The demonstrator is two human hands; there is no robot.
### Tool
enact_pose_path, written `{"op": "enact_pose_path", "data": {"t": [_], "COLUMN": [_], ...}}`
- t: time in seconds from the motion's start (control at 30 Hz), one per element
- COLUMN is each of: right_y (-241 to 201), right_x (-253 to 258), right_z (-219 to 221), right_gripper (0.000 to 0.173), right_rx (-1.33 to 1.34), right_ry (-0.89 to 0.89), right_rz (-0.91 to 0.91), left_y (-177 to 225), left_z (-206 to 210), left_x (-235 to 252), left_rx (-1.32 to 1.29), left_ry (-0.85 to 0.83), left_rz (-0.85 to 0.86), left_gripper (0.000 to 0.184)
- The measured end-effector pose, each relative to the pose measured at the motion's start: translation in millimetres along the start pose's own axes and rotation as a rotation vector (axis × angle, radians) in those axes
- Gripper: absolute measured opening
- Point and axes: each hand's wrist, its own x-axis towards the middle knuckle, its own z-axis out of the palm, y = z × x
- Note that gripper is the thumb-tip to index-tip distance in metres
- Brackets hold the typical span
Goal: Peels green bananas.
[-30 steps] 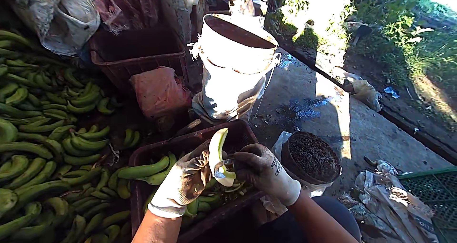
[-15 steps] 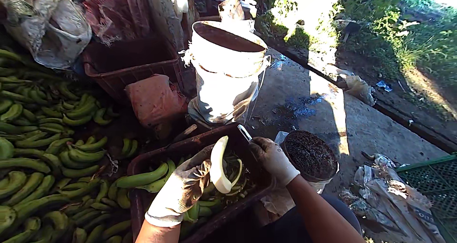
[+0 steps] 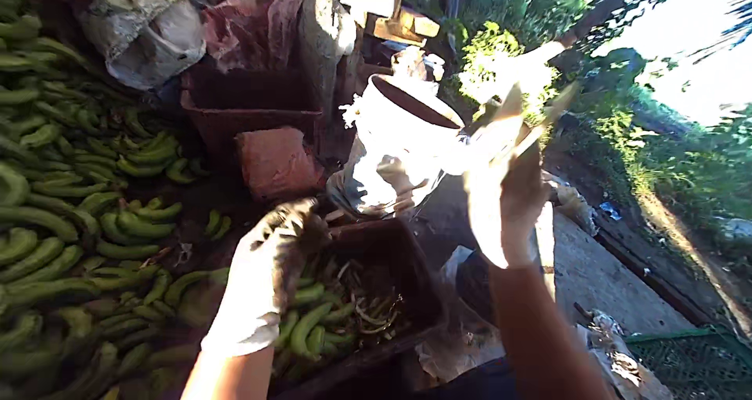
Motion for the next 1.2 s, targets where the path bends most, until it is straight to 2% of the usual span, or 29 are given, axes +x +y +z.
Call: {"op": "enact_pose_path", "data": {"t": [0.03, 0.07, 0.13, 0.17, 0.23, 0.3, 0.37, 0.43, 0.5, 0.57, 0.63, 0.7, 0.8, 0.87, 0.9, 0.97, 1.07, 1.13, 1.17, 1.2], "right_y": [10.0, 20.6, 31.6, 28.3, 9.6, 15.8, 31.2, 35.3, 35.2, 35.2, 38.2, 46.0, 64.5, 68.1, 64.7, 50.4, 26.2, 18.5, 19.4, 24.0], "right_x": [39.9, 69.8, 91.3, 82.3, 19.5, -64.4, -149.3, -221.0, -275.8, -305.3, -306.2, -290.5, -254.7, -224.6, -208.3, -176.0, -138.5, -125.4, -123.0, -124.2], "right_z": [1.8, 4.0, 9.7, 19.2, 51.8, 95.7, 135.3, 162.2, 179.0, 187.7, 186.2, 176.3, 149.0, 123.7, 109.8, 79.5, 35.6, 13.7, 6.1, 0.1], "right_gripper": [0.037, 0.032, 0.042, 0.042, 0.046, 0.038, 0.036, 0.049, 0.063, 0.061, 0.052, 0.046, 0.036, 0.034, 0.034, 0.034, 0.036, 0.031, 0.027, 0.025], "right_rx": [-0.037, -0.055, -0.172, -0.172, -0.305, -0.337, -0.381, -0.451, -0.59, -0.728, -0.743, -0.598, -0.232, -0.032, 0.031, 0.059, -0.166, -0.342, -0.4, -0.432], "right_ry": [0.095, 0.116, 0.087, 0.041, -0.15, -0.386, -0.712, -1.038, -1.281, -1.389, -1.354, -1.226, -0.905, -0.656, -0.562, -0.495, -0.595, -0.685, -0.703, -0.699], "right_rz": [-0.032, -0.002, 0.038, 0.059, 0.153, 0.247, 0.479, 0.7, 0.732, 0.649, 0.63, 0.732, 0.953, 1.033, 1.02, 0.843, 0.423, 0.088, -0.032, -0.068], "left_y": [9.6, 19.8, 38.9, 45.7, 51.6, 49.7, 47.2, 45.3, 44.8, 45.7, 45.7, 40.8, 33.0, 25.1, 18.1, -0.9, -29.3, -45.3, -54.0, -62.5], "left_z": [-14.2, -26.9, -46.8, -54.3, -68.0, -78.4, -83.3, -84.4, -85.0, -85.0, -82.4, -77.9, -66.3, -53.8, -47.7, -33.9, -5.3, 15.3, 24.5, 32.9], "left_x": [0.5, -0.2, -0.2, 0.8, 4.0, 9.8, 13.6, 15.6, 14.6, 14.4, 14.5, 14.1, 10.4, 4.3, 2.1, 0.8, -2.2, -7.1, -10.1, -11.9], "left_rx": [-0.006, -0.021, -0.07, -0.095, -0.136, -0.174, -0.205, -0.205, -0.18, -0.17, -0.172, -0.143, 0.011, 0.196, 0.285, 0.401, 0.394, 0.257, 0.147, 0.021], "left_ry": [0.067, 0.139, 0.271, 0.34, 0.419, 0.462, 0.475, 0.464, 0.449, 0.433, 0.408, 0.366, 0.299, 0.262, 0.234, 0.179, 0.058, -0.102, -0.165, -0.178], "left_rz": [0.022, 0.032, 0.032, 0.035, 0.068, 0.085, 0.067, 0.056, 0.05, 0.038, 0.01, -0.017, -0.094, -0.174, -0.207, -0.262, -0.442, -0.528, -0.533, -0.535], "left_gripper": [0.032, 0.032, 0.033, 0.032, 0.031, 0.03, 0.029, 0.028, 0.029, 0.028, 0.025, 0.026, 0.027, 0.031, 0.035, 0.045, 0.067, 0.06, 0.052, 0.043]}}
